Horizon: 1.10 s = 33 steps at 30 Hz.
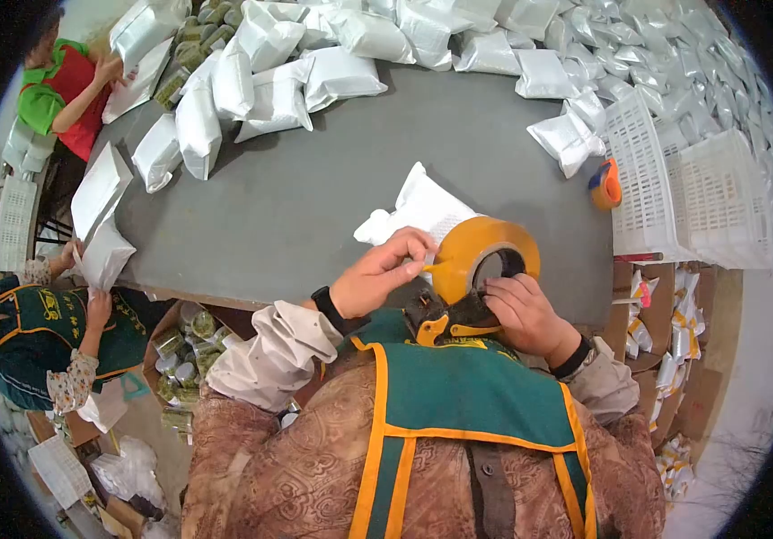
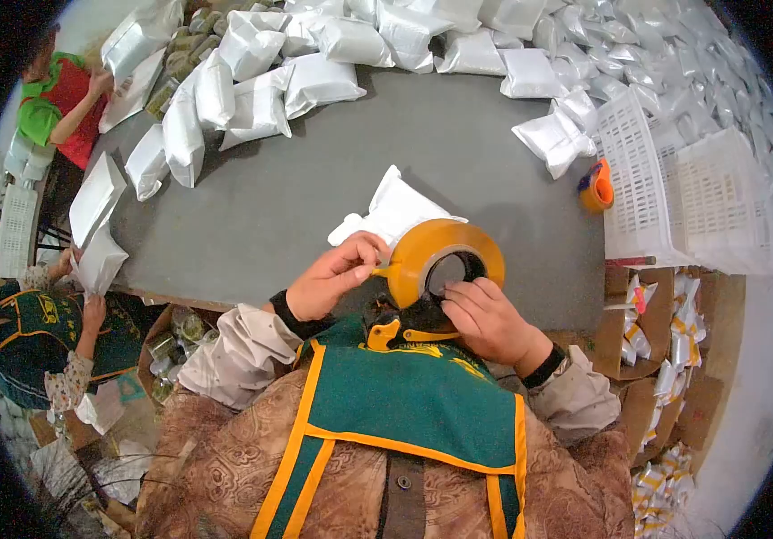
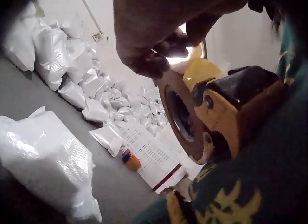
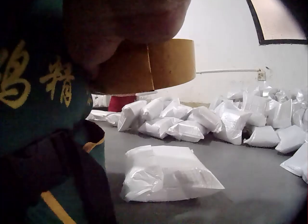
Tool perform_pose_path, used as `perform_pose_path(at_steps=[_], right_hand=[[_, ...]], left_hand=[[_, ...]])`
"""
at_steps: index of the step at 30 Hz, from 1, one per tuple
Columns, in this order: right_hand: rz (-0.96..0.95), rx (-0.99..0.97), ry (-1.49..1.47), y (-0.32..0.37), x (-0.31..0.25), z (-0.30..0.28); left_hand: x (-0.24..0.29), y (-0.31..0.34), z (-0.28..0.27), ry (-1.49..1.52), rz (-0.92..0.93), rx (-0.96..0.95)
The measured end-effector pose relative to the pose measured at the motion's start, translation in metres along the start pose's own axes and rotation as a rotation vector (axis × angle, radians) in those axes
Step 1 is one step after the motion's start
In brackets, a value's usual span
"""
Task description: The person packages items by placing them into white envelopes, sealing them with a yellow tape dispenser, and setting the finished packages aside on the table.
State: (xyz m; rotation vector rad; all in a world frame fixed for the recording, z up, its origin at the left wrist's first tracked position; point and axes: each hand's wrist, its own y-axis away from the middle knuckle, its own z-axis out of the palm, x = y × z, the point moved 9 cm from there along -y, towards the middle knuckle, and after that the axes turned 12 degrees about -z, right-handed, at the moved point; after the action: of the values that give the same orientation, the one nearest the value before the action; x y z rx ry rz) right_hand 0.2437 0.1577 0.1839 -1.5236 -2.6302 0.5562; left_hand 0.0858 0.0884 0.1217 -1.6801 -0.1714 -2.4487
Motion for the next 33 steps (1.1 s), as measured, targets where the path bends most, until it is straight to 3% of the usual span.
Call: perform_pose_path(at_steps=[7, 8, 11, 17, 21, 27, 31, 33], right_hand=[[0.045, -0.026, -0.04, -0.002, 0.003, 0.006], [0.05, -0.034, -0.042, -0.001, 0.003, 0.007], [0.059, -0.058, -0.05, 0.004, 0.004, 0.012], [0.113, 0.008, -0.135, 0.01, 0.001, 0.012], [0.087, -0.032, -0.142, 0.008, 0.002, 0.015], [0.069, -0.047, -0.125, 0.007, 0.004, 0.008], [0.163, -0.059, -0.159, 0.02, 0.01, 0.007], [0.351, -0.09, -0.278, 0.036, 0.028, 0.009]], left_hand=[[-0.016, -0.014, -0.003, 0.316, -0.127, 0.011], [-0.02, -0.014, -0.004, 0.284, -0.186, 0.023], [-0.017, -0.009, -0.012, -0.105, -0.106, -0.037], [-0.013, 0.024, -0.012, -0.455, 0.07, -0.144], [0.001, 0.024, -0.003, -0.497, 0.133, -0.304], [0.003, 0.022, -0.006, -0.335, 0.027, -0.457], [-0.006, 0.014, -0.021, -0.059, -0.107, -0.237], [-0.012, 0.004, -0.031, 0.064, -0.206, -0.064]])
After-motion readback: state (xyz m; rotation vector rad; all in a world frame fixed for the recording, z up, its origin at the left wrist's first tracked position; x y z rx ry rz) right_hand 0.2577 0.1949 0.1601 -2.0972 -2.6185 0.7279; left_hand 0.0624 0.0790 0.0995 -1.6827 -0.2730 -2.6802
